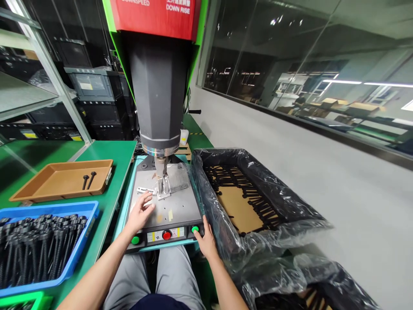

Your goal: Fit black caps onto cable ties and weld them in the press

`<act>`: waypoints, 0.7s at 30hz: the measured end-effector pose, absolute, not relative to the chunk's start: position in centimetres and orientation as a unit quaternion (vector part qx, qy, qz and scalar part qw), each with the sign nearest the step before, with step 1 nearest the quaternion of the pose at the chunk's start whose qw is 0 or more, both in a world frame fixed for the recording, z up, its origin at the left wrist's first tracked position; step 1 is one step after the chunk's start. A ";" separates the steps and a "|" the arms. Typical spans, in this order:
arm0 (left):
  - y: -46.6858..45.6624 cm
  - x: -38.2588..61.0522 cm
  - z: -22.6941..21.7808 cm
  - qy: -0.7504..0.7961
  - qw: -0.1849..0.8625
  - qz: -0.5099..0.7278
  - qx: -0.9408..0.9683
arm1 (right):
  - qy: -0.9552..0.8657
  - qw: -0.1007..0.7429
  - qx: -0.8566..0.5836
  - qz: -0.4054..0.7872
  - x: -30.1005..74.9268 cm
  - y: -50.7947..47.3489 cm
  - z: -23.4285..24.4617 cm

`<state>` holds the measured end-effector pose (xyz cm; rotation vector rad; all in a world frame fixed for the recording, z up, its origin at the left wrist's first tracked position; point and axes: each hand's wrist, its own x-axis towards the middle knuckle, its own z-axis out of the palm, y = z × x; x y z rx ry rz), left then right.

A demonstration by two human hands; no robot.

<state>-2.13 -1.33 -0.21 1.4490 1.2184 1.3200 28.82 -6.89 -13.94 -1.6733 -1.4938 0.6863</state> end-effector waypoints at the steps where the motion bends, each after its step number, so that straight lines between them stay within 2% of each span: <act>1: -0.5 -1.9 0.1 0.474 0.422 0.520 0.571 | -0.589 0.390 -0.656 0.268 28.8 -6.9 -14.0; 8: 2.8 -1.1 1.3 0.473 0.457 0.525 0.540 | -0.576 0.407 -0.661 0.256 28.7 -6.7 -13.6; 14: 3.4 -0.6 1.7 0.478 0.463 0.549 0.506 | -0.539 0.508 -0.663 0.110 25.9 -6.2 -10.3; 17: 3.3 -0.4 2.1 0.478 0.461 0.550 0.506 | -0.561 0.525 -0.606 0.206 22.5 -5.4 -8.5; 21: 3.0 -0.4 2.6 0.487 0.457 0.537 0.516 | -0.596 0.487 -0.523 0.365 17.5 -3.1 -6.8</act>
